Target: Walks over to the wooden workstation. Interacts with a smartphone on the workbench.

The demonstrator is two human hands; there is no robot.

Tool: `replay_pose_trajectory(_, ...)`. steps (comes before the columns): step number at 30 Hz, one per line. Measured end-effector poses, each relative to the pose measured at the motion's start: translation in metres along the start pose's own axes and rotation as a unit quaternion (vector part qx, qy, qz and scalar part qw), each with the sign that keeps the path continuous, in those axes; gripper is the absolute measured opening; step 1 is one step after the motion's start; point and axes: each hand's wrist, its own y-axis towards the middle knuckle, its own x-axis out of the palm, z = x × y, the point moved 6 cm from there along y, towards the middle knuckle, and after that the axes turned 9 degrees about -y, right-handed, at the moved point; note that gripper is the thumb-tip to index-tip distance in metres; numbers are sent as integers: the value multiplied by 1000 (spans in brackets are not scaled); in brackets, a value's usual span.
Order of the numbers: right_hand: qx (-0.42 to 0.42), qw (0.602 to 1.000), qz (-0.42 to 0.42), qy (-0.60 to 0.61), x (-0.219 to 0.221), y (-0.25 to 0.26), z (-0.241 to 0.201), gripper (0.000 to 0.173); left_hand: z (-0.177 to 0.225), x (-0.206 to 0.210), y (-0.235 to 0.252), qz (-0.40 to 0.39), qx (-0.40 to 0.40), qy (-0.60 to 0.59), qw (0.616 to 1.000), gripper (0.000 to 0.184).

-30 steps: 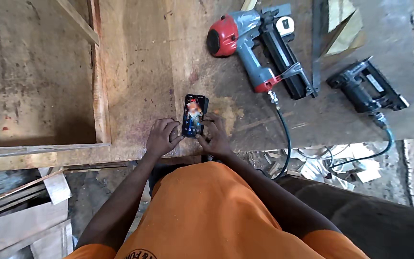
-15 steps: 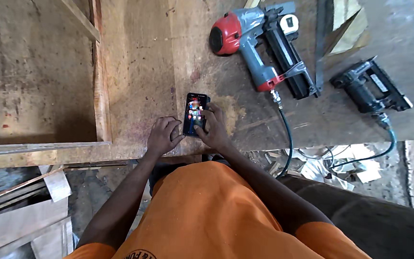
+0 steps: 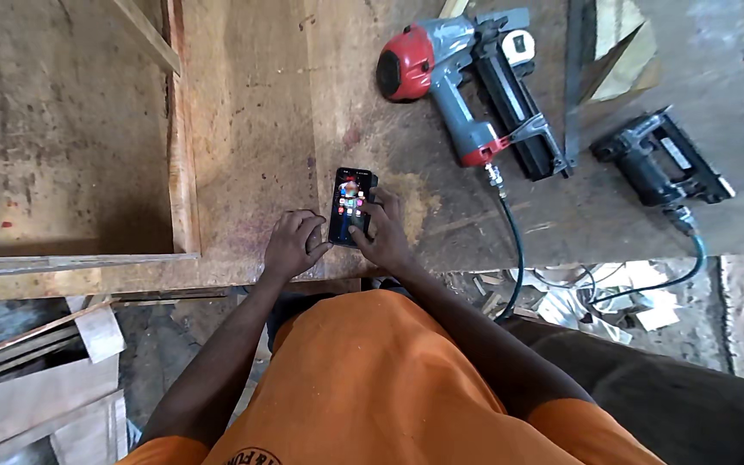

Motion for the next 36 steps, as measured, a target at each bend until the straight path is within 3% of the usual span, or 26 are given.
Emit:
replay_pose_trajectory(8, 5, 1000, 24, 1, -1, 1, 0, 43, 1, -1, 0, 7, 4, -1, 1000, 55)
replay_pose_trajectory(20, 30, 999, -8, -40, 4, 5, 1, 65, 0, -1, 0, 6, 3, -2, 1000, 56)
replay_pose_trajectory(30, -27, 999, 18, 5, 1, -1, -2, 30, -2, 1, 0, 9, 7, 0, 1000, 55)
replay_pose_trajectory(36, -44, 999, 7, -1, 1, -2, -5, 28, -3, 2, 0, 8, 7, 1, 1000, 56)
